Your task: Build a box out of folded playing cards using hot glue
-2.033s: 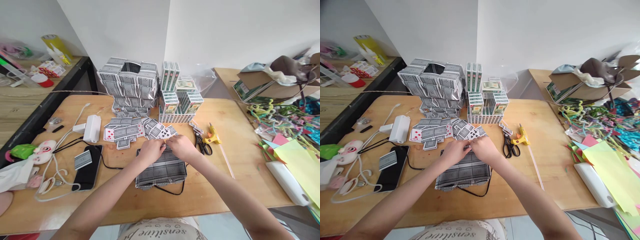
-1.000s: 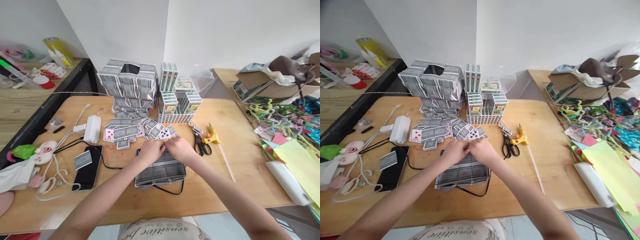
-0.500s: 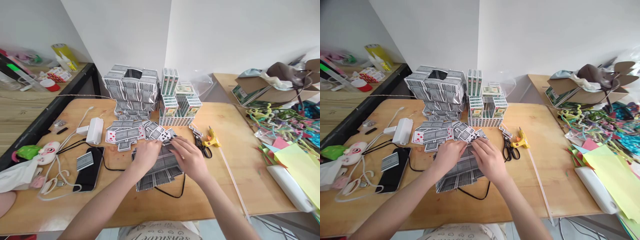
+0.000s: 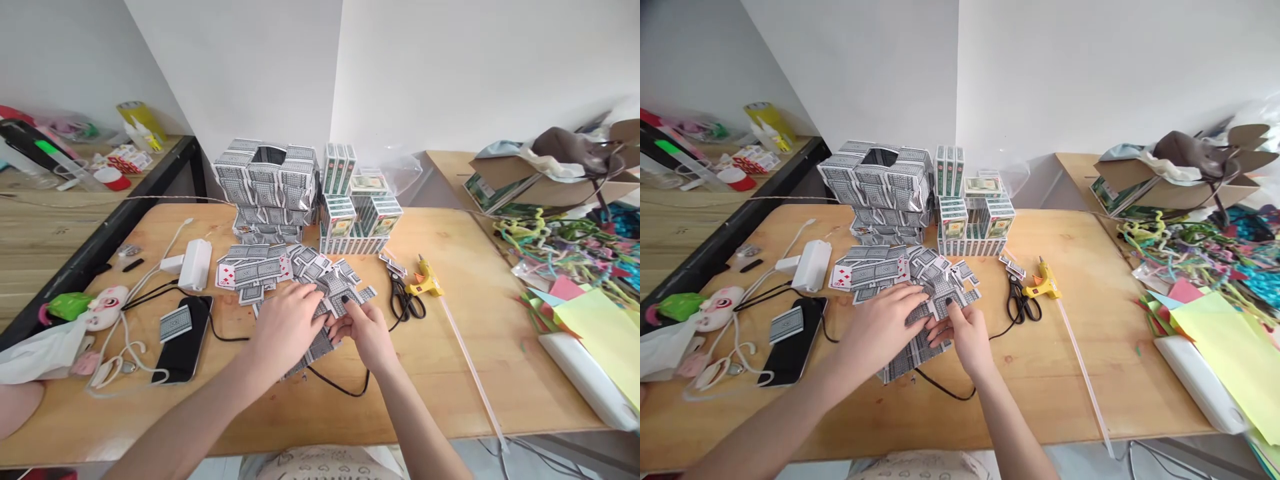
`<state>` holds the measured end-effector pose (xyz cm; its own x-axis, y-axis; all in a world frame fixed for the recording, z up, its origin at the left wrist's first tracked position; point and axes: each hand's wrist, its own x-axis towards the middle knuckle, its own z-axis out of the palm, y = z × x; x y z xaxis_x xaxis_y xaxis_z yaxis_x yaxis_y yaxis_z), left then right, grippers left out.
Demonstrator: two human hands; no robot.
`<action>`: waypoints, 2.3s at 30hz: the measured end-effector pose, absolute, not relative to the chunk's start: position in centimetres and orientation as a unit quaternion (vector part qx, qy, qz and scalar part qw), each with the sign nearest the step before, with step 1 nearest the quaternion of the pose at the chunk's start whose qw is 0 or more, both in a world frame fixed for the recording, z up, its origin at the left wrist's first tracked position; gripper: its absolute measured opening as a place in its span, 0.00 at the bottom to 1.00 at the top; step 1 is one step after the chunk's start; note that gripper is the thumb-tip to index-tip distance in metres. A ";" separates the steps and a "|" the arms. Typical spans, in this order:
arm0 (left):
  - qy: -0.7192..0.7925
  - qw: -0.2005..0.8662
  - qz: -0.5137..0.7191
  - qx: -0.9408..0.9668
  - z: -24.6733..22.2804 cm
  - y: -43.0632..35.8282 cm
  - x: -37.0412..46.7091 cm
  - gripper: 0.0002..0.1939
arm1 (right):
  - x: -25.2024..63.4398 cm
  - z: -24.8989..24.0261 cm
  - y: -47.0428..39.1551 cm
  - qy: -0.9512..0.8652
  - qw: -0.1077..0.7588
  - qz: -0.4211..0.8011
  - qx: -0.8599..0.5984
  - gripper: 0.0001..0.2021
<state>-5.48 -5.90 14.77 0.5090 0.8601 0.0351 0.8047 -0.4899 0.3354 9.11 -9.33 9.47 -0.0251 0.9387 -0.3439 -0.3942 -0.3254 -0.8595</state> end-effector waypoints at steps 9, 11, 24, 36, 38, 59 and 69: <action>0.381 0.603 0.181 0.677 10.4 1.0 -7.0 0.37 | 10.9 9.2 -10.0 -0.386 0.461 0.650 -0.465 0.18; 0.325 0.715 0.179 0.593 8.6 0.8 -6.2 0.35 | 10.9 9.2 -10.1 -0.399 0.454 0.626 -0.493 0.19; 0.324 0.725 0.204 0.573 10.2 -1.6 -5.3 0.28 | 9.7 9.5 -10.3 -0.391 0.474 0.551 -0.564 0.21; 0.332 0.658 0.214 0.641 11.0 -2.7 -5.5 0.26 | 8.8 9.7 -10.9 -0.371 0.480 0.514 -0.606 0.21; 0.333 0.656 0.216 0.642 11.0 -2.8 -5.5 0.26 | 8.5 9.4 -11.0 -0.354 0.494 0.507 -0.611 0.20; 0.365 0.621 0.206 0.662 10.9 -2.9 -5.3 0.24 | 11.7 10.2 -10.7 -0.395 0.382 0.665 -0.506 0.17; 0.368 0.628 0.217 0.651 10.7 -3.1 -4.9 0.26 | 12.6 9.4 -10.3 -0.305 0.376 0.718 -0.500 0.15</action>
